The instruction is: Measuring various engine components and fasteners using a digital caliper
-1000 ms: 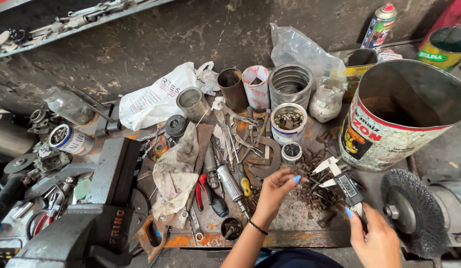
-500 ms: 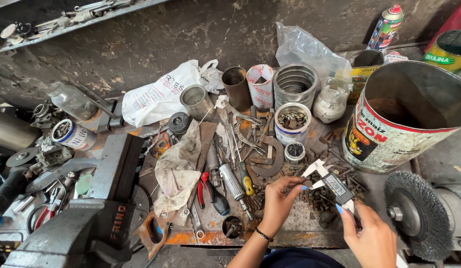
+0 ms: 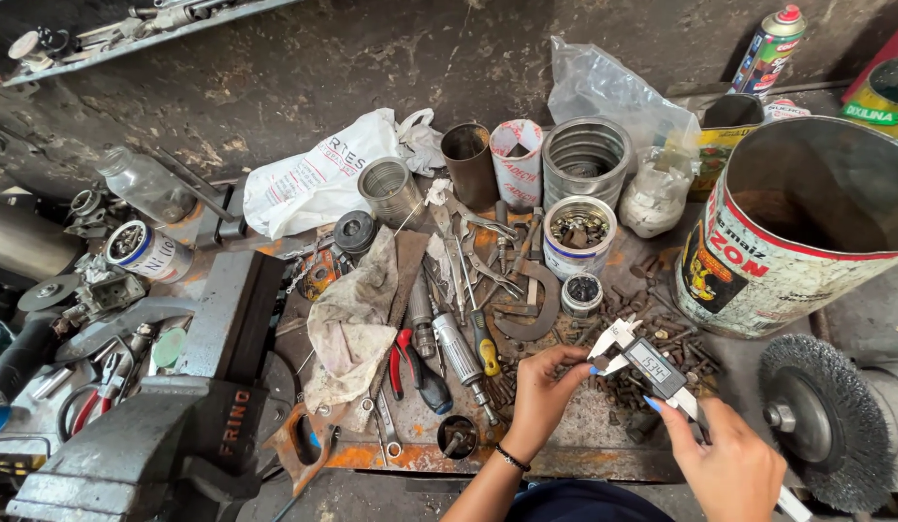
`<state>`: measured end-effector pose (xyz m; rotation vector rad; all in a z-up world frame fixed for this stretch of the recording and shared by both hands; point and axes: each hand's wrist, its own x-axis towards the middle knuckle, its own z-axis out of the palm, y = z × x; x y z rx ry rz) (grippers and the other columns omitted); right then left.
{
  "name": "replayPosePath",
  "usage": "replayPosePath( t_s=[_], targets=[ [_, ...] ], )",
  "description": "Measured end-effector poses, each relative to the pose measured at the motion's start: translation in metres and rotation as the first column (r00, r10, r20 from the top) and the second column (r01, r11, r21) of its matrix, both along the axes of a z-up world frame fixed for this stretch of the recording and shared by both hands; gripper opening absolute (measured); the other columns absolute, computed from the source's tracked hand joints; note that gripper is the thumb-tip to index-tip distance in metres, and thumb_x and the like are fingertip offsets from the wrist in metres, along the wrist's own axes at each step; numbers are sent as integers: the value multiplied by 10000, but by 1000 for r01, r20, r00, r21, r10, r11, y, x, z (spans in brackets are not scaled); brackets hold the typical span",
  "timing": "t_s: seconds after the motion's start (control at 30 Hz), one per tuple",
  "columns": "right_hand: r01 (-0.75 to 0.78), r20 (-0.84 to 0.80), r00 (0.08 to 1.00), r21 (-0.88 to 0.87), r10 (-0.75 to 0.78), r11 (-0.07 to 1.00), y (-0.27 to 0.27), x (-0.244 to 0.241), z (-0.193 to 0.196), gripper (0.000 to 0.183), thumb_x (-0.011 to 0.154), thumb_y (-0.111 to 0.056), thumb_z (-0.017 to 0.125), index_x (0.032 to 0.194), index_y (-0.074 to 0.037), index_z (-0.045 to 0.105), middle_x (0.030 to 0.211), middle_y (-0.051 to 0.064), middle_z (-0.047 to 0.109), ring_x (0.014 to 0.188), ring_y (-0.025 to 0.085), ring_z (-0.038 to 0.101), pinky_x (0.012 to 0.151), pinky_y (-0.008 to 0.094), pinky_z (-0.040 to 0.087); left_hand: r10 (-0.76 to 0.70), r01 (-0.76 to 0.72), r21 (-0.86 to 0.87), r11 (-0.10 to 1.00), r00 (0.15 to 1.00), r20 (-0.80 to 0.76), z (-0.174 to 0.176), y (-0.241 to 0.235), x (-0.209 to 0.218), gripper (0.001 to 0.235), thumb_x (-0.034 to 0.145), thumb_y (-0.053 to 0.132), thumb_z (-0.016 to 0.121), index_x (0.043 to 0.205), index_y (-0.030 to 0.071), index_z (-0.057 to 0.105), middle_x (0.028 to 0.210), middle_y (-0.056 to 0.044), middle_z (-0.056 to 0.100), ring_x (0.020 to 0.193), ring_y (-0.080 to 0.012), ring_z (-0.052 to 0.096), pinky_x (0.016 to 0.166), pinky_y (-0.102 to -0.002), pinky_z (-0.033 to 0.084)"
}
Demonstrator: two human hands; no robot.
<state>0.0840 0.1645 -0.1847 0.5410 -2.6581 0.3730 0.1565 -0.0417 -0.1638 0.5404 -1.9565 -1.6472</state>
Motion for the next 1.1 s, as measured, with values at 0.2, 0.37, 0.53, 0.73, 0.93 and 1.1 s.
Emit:
replayPosePath(
  t_s=[0.2, 0.37, 0.53, 0.73, 0.93, 1.1],
  targets=[
    [-5, -110, 994, -14, 3, 1000, -1, 0, 5, 527, 868, -704, 700, 749, -209, 564, 631, 0, 558, 603, 248, 573, 549, 388, 404, -53, 55, 37, 998, 998, -39, 1, -1, 5, 159, 868, 164, 735, 998, 74, 721, 972, -62, 728, 912, -186, 688, 809, -324, 579],
    [-27, -177, 984, 6, 27, 1000, 0, -1, 8, 548, 850, -733, 713, 747, -213, 576, 643, -8, 570, 616, 197, 587, 553, 354, 395, -77, 77, 43, 996, 997, -3, 6, -2, 9, 175, 862, 122, 735, 1029, 77, 712, 1004, -68, 722, 952, -197, 693, 822, -323, 597],
    [-53, -182, 982, -8, 51, 999, 2, 0, 12, 540, 842, -708, 739, 741, -202, 577, 637, 0, 577, 605, 189, 585, 550, 350, 393, -153, 150, -67, 986, 987, -40, 21, -8, 14, 322, 847, 202, 737, 1133, 63, 684, 1062, -86, 717, 937, -183, 691, 846, -321, 593],
    [-75, -198, 977, -4, 73, 997, 4, -1, 12, 546, 838, -710, 736, 741, -199, 568, 631, 0, 569, 592, 186, 573, 548, 345, 388, -222, 214, -142, 966, 974, -45, 34, -18, 20, 427, 829, 248, 722, 1211, 75, 638, 1127, -94, 701, 991, -199, 695, 933, -331, 585],
    [-92, -201, 976, -14, 87, 996, 4, 0, 13, 517, 835, -690, 751, 757, -205, 588, 635, 0, 579, 593, 176, 575, 552, 339, 397, -213, 198, -173, 965, 974, -76, 43, -22, 24, 340, 840, 173, 741, 1159, 83, 667, 1105, -66, 699, 943, -175, 687, 888, -307, 559],
    [-90, -196, 977, -12, 86, 996, 3, 1, 15, 527, 832, -699, 745, 746, -206, 581, 631, 0, 578, 591, 183, 577, 549, 341, 398, -226, 204, -199, 959, 970, -93, 45, -22, 24, 371, 831, 233, 727, 1155, 64, 664, 1143, -97, 694, 1082, -230, 674, 984, -347, 553]
  ],
)
